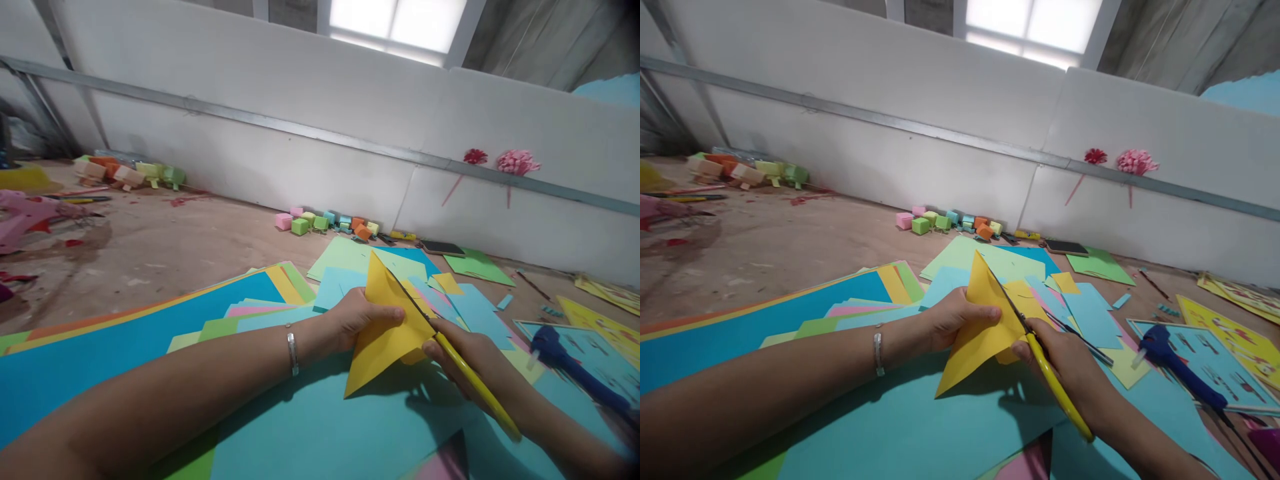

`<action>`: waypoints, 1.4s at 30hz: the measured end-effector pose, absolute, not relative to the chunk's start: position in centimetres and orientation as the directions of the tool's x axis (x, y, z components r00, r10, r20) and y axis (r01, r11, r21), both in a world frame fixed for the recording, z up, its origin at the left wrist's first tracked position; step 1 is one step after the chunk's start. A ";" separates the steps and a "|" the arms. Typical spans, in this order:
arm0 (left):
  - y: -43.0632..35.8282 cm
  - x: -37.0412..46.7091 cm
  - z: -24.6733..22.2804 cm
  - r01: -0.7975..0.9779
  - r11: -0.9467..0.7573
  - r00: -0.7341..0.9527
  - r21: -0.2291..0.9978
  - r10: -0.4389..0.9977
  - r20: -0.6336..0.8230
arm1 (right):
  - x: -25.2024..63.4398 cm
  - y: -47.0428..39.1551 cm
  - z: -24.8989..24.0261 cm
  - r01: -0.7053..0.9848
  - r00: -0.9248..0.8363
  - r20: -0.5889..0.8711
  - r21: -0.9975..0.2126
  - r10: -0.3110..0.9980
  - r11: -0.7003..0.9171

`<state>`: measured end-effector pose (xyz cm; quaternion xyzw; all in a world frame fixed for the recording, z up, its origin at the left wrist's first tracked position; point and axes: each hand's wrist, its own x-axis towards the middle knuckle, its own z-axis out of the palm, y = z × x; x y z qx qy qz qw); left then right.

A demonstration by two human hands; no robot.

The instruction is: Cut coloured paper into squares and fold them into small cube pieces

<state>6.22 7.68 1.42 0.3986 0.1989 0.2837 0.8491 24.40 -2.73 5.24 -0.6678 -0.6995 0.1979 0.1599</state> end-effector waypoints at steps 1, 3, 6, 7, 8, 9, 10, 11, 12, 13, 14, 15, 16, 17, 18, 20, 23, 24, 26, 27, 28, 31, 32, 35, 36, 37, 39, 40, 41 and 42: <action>7.6 6.2 1.4 -0.324 0.519 0.760 0.791 0.640 -0.109 | 24.4 -2.7 5.2 0.873 -0.060 -0.030 -0.485 0.998 0.038; 7.5 6.2 1.5 -0.323 0.514 0.755 0.795 0.646 -0.111 | 24.5 -2.7 5.3 0.878 -0.060 -0.023 -0.477 0.998 0.042; 7.4 6.2 1.6 -0.315 0.503 0.747 0.805 0.654 -0.116 | 24.5 -2.8 5.5 0.883 -0.056 -0.030 -0.469 0.998 0.036; 7.4 6.2 1.7 -0.318 0.496 0.748 0.808 0.655 -0.108 | 24.5 -2.8 5.6 0.883 -0.054 -0.032 -0.469 0.998 0.033; 7.5 6.1 1.8 -0.322 0.492 0.748 0.809 0.656 -0.102 | 24.5 -2.8 5.7 0.882 -0.052 -0.031 -0.470 0.998 0.032; 7.6 6.1 2.0 -0.326 0.493 0.746 0.807 0.658 -0.101 | 24.5 -2.9 5.8 0.881 -0.053 -0.027 -0.472 0.998 0.033; 7.8 6.1 2.2 -0.331 0.502 0.742 0.799 0.662 -0.109 | 24.5 -2.9 5.9 0.880 -0.054 -0.024 -0.474 0.998 0.036; 7.9 6.1 2.4 -0.341 0.512 0.729 0.789 0.673 -0.121 | 24.4 -2.9 6.0 0.879 -0.054 -0.018 -0.475 0.998 0.039; 8.1 6.0 2.6 -0.358 0.515 0.705 0.779 0.696 -0.136 | 24.4 -2.9 6.1 0.878 -0.055 -0.015 -0.476 0.998 0.041; 8.3 6.0 2.8 -0.381 0.508 0.672 0.773 0.726 -0.146 | 24.3 -2.8 6.2 0.878 -0.055 -0.012 -0.477 0.998 0.042; 8.5 5.9 3.1 -0.404 0.490 0.636 0.772 0.757 -0.148 | 24.2 -2.8 6.2 0.877 -0.054 -0.016 -0.478 0.998 0.040; 8.6 5.9 3.3 -0.424 0.465 0.600 0.777 0.787 -0.143 | 24.2 -2.8 6.3 0.878 -0.053 -0.022 -0.477 0.998 0.036; 8.6 5.9 3.4 -0.437 0.438 0.568 0.785 0.811 -0.136 | 24.1 -2.7 6.3 0.879 -0.054 -0.026 -0.476 0.998 0.035; 8.7 5.9 3.5 -0.441 0.419 0.546 0.794 0.827 -0.134 | 24.0 -2.7 6.2 0.880 -0.057 -0.031 -0.474 0.998 0.036; 8.7 5.9 3.6 -0.438 0.412 0.537 0.799 0.832 -0.135 | 24.0 -2.7 6.2 0.881 -0.061 -0.036 -0.473 0.997 0.037; 8.6 6.0 3.5 -0.432 0.412 0.530 0.802 0.836 -0.144 | 23.9 -2.7 6.0 0.881 -0.069 -0.047 -0.471 0.997 0.039; 8.4 6.2 3.3 -0.425 0.427 0.523 0.799 0.835 -0.168 | 23.8 -2.9 5.7 0.887 -0.070 -0.054 -0.460 0.996 0.037; 8.3 6.2 3.3 -0.422 0.432 0.518 0.797 0.836 -0.180 | 23.8 -2.9 5.7 0.891 -0.068 -0.046 -0.453 0.997 0.040; 8.3 6.3 3.3 -0.420 0.440 0.509 0.794 0.838 -0.196 | 23.8 -3.0 5.5 0.899 -0.065 -0.033 -0.435 0.997 0.045; 8.3 6.3 3.3 -0.420 0.442 0.502 0.793 0.841 -0.203 | 23.8 -3.1 5.5 0.904 -0.067 -0.028 -0.425 0.997 0.048; 8.2 6.2 3.3 -0.421 0.444 0.497 0.791 0.843 -0.209 | 23.7 -3.1 5.5 0.908 -0.069 -0.025 -0.415 0.997 0.052; 8.1 6.2 3.5 -0.423 0.452 0.484 0.785 0.845 -0.226 | 23.7 -3.1 5.4 0.923 -0.072 0.005 -0.379 0.997 0.068; 8.1 6.1 3.5 -0.426 0.454 0.482 0.783 0.846 -0.229 | 23.6 -3.0 5.4 0.927 -0.071 0.014 -0.368 0.997 0.071; 8.0 6.1 3.5 -0.431 0.463 0.488 0.775 0.842 -0.232 | 23.4 -3.0 5.5 0.935 -0.070 0.004 -0.349 0.998 0.067; 7.9 6.1 3.5 -0.430 0.465 0.490 0.774 0.840 -0.232 | 23.4 -3.0 5.5 0.937 -0.070 0.004 -0.343 0.998 0.067; 7.9 6.2 3.5 -0.429 0.467 0.492 0.774 0.839 -0.233 | 23.5 -3.1 5.5 0.938 -0.073 0.006 -0.339 0.997 0.071; 8.0 6.2 3.4 -0.427 0.470 0.492 0.773 0.838 -0.238 | 23.7 -3.1 5.4 0.940 -0.082 0.005 -0.332 0.997 0.079; 8.0 6.3 3.3 -0.427 0.472 0.492 0.771 0.837 -0.240 | 23.9 -3.1 5.4 0.941 -0.083 0.001 -0.328 0.997 0.079; 8.1 6.3 3.3 -0.428 0.476 0.493 0.768 0.836 -0.243 | 24.1 -3.2 5.3 0.943 -0.085 -0.006 -0.325 0.996 0.079; 8.1 6.3 3.2 -0.431 0.479 0.494 0.765 0.834 -0.244 | 24.4 -3.2 5.2 0.942 -0.093 -0.016 -0.324 0.996 0.083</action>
